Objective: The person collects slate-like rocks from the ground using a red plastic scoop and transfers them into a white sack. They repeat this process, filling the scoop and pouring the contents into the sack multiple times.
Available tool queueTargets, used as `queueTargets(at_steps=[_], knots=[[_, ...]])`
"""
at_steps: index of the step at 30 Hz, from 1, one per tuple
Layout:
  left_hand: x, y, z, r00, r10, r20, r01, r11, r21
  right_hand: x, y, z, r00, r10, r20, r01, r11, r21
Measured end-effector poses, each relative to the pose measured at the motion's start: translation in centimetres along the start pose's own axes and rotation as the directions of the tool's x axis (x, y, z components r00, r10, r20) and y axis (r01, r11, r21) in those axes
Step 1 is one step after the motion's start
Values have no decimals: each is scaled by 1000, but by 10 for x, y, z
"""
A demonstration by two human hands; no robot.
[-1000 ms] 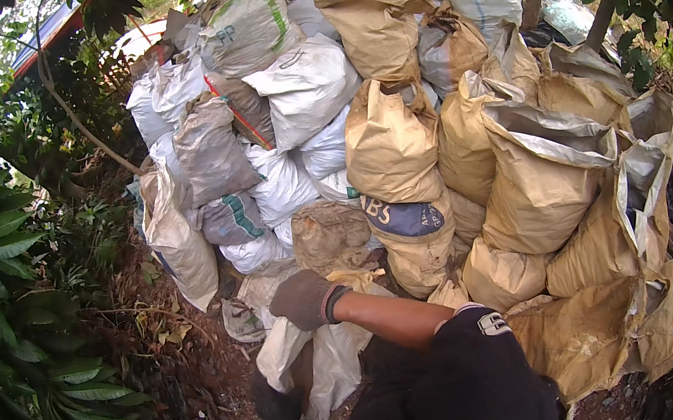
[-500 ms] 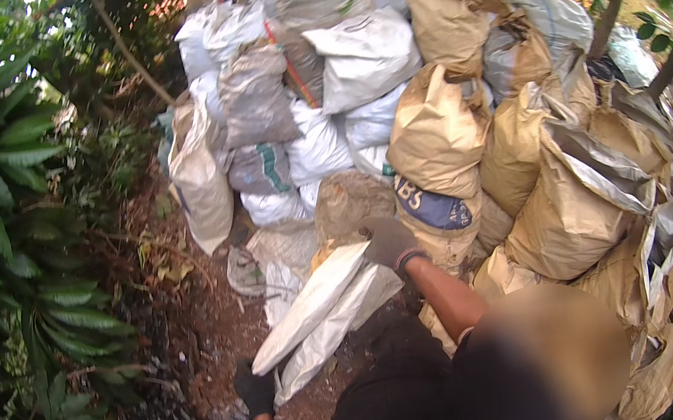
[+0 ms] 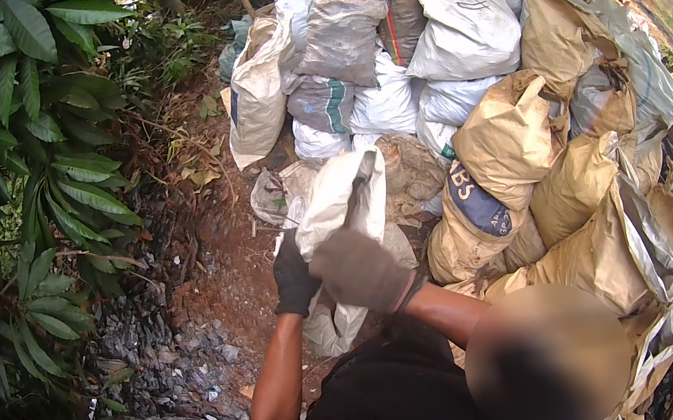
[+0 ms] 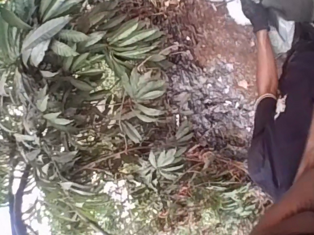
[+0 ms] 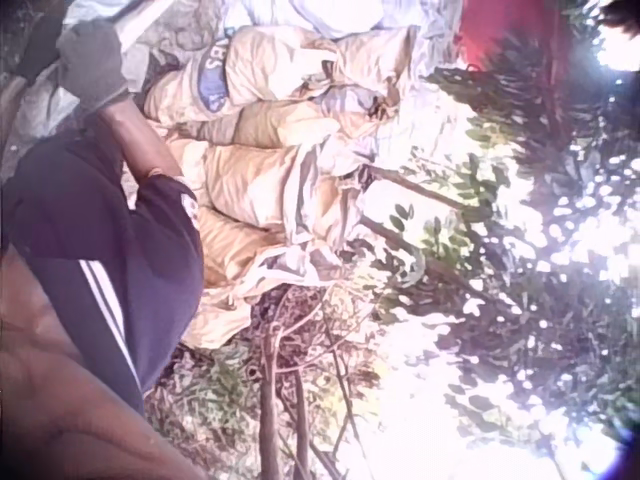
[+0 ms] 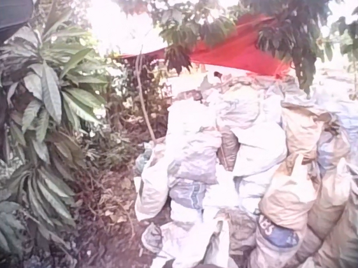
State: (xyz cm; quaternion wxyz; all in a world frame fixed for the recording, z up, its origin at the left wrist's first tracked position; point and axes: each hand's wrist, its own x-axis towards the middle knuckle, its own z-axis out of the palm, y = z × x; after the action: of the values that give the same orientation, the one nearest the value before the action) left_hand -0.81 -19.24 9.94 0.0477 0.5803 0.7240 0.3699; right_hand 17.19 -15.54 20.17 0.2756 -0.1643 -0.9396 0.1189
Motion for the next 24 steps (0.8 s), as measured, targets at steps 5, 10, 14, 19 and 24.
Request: queueTargets(at_steps=[5,10,14,19,24], knots=[[37,-32,-45,979,-174,-111,160,980,-119,-78,25,68,410,393,823,-119,918,-379],[32,-24,-38,998,-33,-60,34,999,15,-49,18,88,578,280,767,-288,949,-130],[38,-3,-41,993,-119,-24,120,992,25,-127,31,197,822,252,510,-186,966,-178],[28,-33,-31,955,-283,89,281,959,34,-155,51,250,580,198,790,-261,964,-49],[-20,-12,-13,955,-295,36,295,955,30,-174,68,263,146,19,989,-519,853,60]])
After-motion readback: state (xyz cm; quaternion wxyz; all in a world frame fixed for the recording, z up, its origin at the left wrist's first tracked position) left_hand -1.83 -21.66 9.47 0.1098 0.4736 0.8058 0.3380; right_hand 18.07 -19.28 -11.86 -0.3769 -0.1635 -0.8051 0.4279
